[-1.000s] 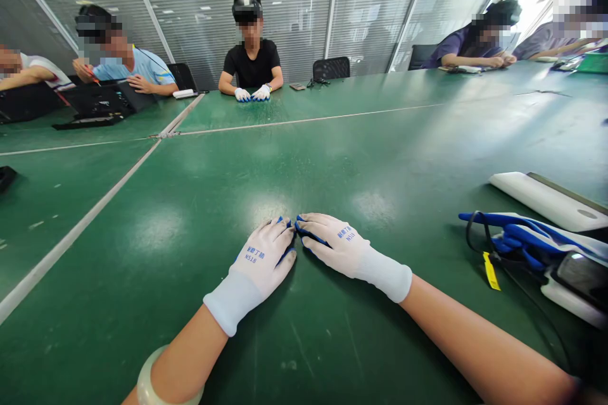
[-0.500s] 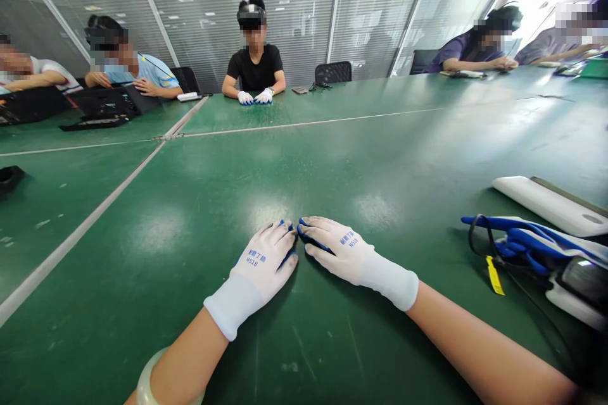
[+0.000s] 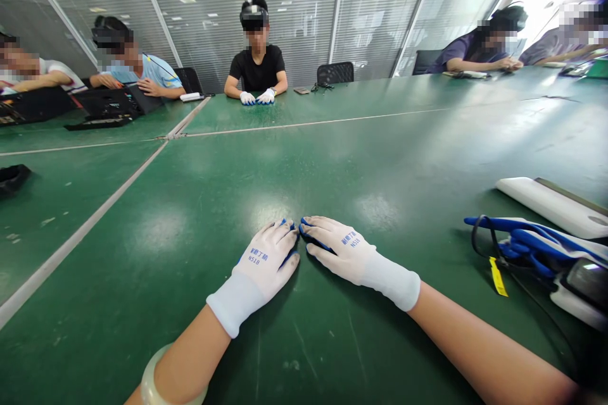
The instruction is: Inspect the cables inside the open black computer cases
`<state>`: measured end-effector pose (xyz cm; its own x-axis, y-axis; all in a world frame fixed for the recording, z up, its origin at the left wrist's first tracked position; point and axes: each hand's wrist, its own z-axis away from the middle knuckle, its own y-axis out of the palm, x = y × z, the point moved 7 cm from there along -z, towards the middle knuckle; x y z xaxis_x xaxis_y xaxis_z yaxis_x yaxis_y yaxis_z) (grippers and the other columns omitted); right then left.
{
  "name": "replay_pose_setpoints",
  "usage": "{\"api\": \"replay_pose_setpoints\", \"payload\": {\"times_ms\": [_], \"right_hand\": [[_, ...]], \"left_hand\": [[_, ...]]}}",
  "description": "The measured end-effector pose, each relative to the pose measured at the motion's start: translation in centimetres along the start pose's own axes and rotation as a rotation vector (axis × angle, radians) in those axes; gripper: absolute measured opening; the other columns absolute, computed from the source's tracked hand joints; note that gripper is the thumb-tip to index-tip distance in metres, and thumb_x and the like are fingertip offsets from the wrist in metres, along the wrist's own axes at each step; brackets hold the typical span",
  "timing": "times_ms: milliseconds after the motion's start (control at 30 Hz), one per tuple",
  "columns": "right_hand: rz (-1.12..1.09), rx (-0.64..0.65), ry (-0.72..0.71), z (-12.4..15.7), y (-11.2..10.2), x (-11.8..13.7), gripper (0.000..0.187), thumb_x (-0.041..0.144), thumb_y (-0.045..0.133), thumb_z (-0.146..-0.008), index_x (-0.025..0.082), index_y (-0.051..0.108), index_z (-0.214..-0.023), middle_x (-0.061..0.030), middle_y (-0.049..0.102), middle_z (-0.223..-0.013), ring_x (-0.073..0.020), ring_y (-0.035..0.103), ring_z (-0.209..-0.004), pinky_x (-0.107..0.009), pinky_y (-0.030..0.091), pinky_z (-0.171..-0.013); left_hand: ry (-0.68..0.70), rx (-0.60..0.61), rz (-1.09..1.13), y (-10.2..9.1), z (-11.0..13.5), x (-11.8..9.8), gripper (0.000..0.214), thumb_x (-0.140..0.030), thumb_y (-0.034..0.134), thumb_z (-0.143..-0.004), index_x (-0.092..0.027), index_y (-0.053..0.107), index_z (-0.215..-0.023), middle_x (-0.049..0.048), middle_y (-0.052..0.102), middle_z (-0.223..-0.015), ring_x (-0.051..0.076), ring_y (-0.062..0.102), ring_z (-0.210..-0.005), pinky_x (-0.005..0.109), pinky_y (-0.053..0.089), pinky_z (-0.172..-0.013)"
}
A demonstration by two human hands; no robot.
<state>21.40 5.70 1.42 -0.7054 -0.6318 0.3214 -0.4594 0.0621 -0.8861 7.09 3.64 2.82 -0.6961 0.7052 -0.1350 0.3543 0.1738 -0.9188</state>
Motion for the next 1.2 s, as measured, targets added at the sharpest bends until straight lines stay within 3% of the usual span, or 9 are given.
{"api": "replay_pose_setpoints", "payload": {"times_ms": [400, 667, 1200], "right_hand": [[-0.013, 0.019, 0.008, 0.04, 0.19, -0.14, 0.042, 0.035, 0.044, -0.099, 0.013, 0.062, -0.131, -0.0123, 0.059, -0.139, -0.027, 0.05, -0.133, -0.046, 0.041, -0.114], [-0.043, -0.025, -0.008, 0.11, 0.07, -0.15, 0.04, 0.034, 0.046, -0.098, 0.02, 0.062, -0.132, -0.0111, 0.06, -0.138, -0.026, 0.052, -0.132, -0.047, 0.042, -0.112], [-0.016, 0.013, 0.004, 0.1, 0.0, 0.03, 0.041, 0.035, 0.045, -0.099, 0.017, 0.061, -0.132, -0.0122, 0.058, -0.139, -0.0269, 0.05, -0.133, -0.048, 0.043, -0.112]], "left_hand": [[-0.011, 0.005, 0.006, -0.09, -0.15, -0.08, 0.04, -0.033, 0.036, -0.102, -0.012, 0.056, -0.13, 0.0147, 0.058, -0.139, 0.028, 0.049, -0.135, 0.052, 0.039, -0.115], [-0.02, 0.002, -0.006, 0.24, -0.06, 0.21, 0.039, -0.033, 0.039, -0.101, -0.014, 0.055, -0.13, 0.0142, 0.058, -0.139, 0.028, 0.049, -0.135, 0.05, 0.039, -0.115], [-0.015, 0.027, -0.04, 0.02, -0.39, -0.07, 0.037, -0.03, 0.041, -0.1, -0.011, 0.058, -0.127, 0.015, 0.06, -0.137, 0.028, 0.052, -0.132, 0.048, 0.039, -0.115]]}}
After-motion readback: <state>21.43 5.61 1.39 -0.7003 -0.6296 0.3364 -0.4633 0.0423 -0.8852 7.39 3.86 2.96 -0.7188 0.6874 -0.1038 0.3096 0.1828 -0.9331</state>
